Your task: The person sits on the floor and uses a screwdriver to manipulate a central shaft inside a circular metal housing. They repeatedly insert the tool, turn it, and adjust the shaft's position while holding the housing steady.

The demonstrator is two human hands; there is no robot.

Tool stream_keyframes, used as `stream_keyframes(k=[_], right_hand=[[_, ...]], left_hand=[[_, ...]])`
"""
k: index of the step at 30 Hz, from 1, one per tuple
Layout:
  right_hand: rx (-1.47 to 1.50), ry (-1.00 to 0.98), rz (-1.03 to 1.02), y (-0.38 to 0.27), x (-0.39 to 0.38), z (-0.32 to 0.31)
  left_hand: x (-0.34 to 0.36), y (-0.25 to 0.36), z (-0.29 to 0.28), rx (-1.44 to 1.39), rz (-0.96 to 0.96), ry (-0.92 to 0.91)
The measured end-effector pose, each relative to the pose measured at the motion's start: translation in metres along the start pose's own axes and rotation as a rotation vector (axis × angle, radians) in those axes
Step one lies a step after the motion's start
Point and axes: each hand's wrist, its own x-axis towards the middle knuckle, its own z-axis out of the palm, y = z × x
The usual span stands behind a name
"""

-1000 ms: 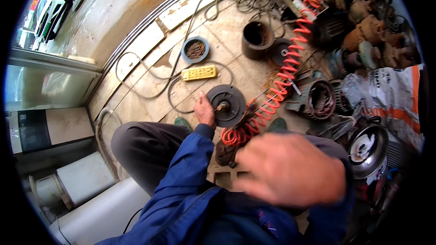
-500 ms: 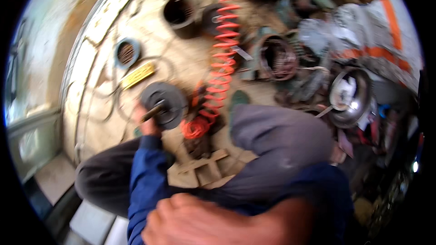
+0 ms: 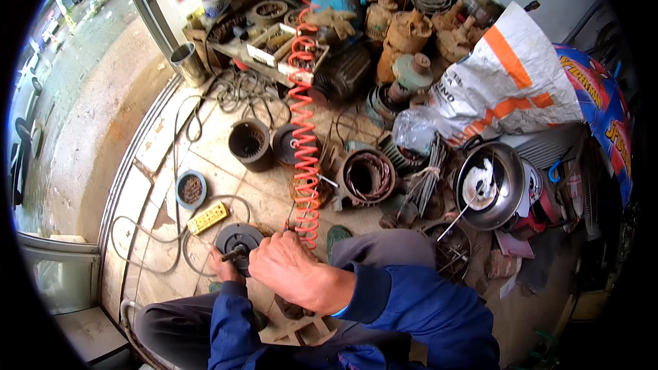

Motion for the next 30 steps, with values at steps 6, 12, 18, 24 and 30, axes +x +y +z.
stream_keyframes(k=[6, 12, 18, 24, 30], right_hand=[[0.062, -0.036, 0.003, -0.001, 0.010, 0.013], [0.088, -0.084, -0.054, 0.001, 0.015, 0.015], [0.025, -0.059, -0.065, -0.001, 0.013, 0.007], [-0.001, -0.049, -0.066, 0.001, 0.009, 0.004], [0.048, 0.020, -0.072, 0.003, 0.016, 0.016]], left_hand=[[-0.007, 0.001, 0.009, -0.090, -0.016, 0.046], [-0.003, 0.001, 0.004, -0.037, 0.022, 0.071], [-0.009, 0.004, 0.006, 0.020, 0.079, 0.109], [-0.003, -0.005, 0.005, 0.042, 0.062, 0.105], [0.017, -0.017, -0.008, -0.049, 0.099, 0.045]])
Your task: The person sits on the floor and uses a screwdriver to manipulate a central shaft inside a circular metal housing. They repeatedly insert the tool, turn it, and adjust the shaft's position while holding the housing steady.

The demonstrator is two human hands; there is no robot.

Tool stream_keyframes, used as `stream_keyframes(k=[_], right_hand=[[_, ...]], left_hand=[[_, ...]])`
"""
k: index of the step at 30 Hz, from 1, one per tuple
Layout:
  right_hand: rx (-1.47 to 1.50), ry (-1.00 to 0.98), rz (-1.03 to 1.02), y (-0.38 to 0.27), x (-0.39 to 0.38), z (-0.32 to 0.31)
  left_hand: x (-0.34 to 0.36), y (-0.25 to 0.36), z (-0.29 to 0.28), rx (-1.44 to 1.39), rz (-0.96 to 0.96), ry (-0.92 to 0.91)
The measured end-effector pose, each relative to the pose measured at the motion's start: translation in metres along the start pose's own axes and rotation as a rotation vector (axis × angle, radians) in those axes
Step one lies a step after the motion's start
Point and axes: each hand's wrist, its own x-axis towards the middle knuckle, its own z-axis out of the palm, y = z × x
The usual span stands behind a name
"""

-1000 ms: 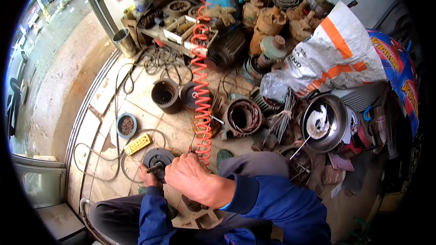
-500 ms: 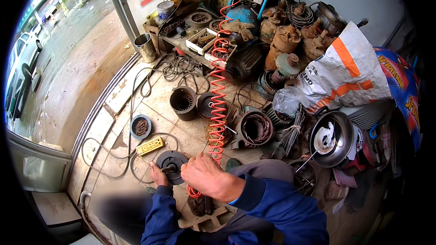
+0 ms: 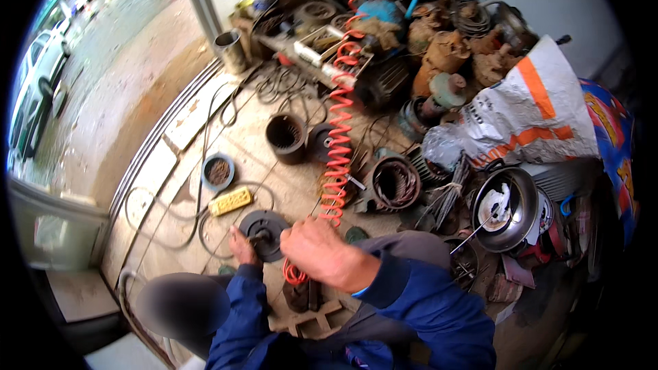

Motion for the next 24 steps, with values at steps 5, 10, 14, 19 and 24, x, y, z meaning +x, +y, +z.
stream_keyframes(k=[5, 10, 14, 19, 24], right_hand=[[-0.015, -0.059, 0.035, 0.011, -0.008, -0.005], [-0.009, -0.074, 0.005, 0.012, -0.009, -0.002], [0.048, -0.140, 0.012, 0.013, -0.005, -0.004], [0.047, -0.170, 0.007, 0.014, 0.003, -0.001], [0.063, -0.244, 0.037, 0.015, 0.015, -0.001]], left_hand=[[-0.018, 0.008, 0.018, 0.310, 0.001, 0.139], [-0.027, 0.019, 0.025, 0.214, 0.010, 0.186], [-0.029, 0.023, 0.017, 0.223, -0.041, 0.117], [-0.032, 0.019, 0.018, 0.159, -0.102, 0.052], [-0.072, 0.044, 0.014, 0.256, 0.253, 0.123]])
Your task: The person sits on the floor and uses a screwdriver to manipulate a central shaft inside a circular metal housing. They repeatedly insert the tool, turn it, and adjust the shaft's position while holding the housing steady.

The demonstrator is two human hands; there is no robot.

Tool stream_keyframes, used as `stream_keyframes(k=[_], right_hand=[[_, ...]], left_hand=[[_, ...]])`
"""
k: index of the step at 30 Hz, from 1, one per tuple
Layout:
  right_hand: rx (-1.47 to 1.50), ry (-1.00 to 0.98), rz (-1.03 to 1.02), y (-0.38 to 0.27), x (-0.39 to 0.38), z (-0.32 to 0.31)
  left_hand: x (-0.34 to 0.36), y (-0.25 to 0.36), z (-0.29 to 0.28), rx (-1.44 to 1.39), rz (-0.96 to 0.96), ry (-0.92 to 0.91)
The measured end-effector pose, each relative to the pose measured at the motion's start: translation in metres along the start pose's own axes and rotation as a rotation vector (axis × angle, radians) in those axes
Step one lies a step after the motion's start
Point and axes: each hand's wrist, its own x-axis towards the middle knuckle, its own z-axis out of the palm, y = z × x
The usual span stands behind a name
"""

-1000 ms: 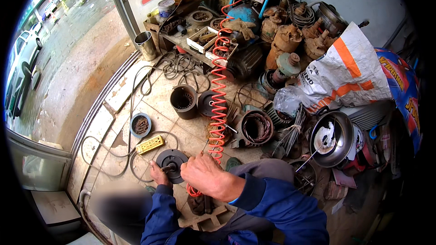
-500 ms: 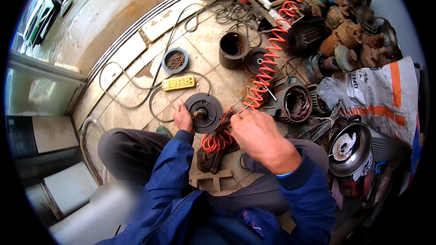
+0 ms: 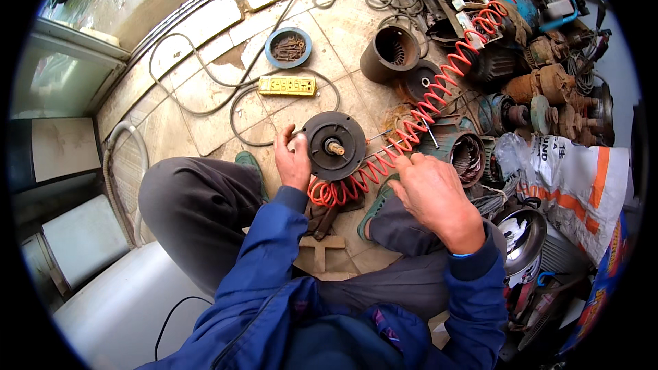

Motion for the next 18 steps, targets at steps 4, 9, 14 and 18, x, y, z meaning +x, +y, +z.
stream_keyframes(k=[4, 9, 14, 18], right_hand=[[-0.035, -0.122, 0.045, -0.001, 0.007, 0.004], [0.160, -0.004, -0.034, -0.004, 0.022, 0.023], [0.603, 0.133, 0.101, -0.015, 0.049, 0.074], [0.661, 0.177, 0.221, -0.031, 0.067, 0.108]], left_hand=[[-0.015, 0.041, -0.015, 0.365, 0.361, -0.277], [-0.016, 0.036, -0.012, 0.418, 0.382, -0.327], [-0.022, 0.043, -0.014, 0.352, 0.180, -0.317], [-0.034, 0.085, -0.037, 0.210, -0.119, -0.321]])
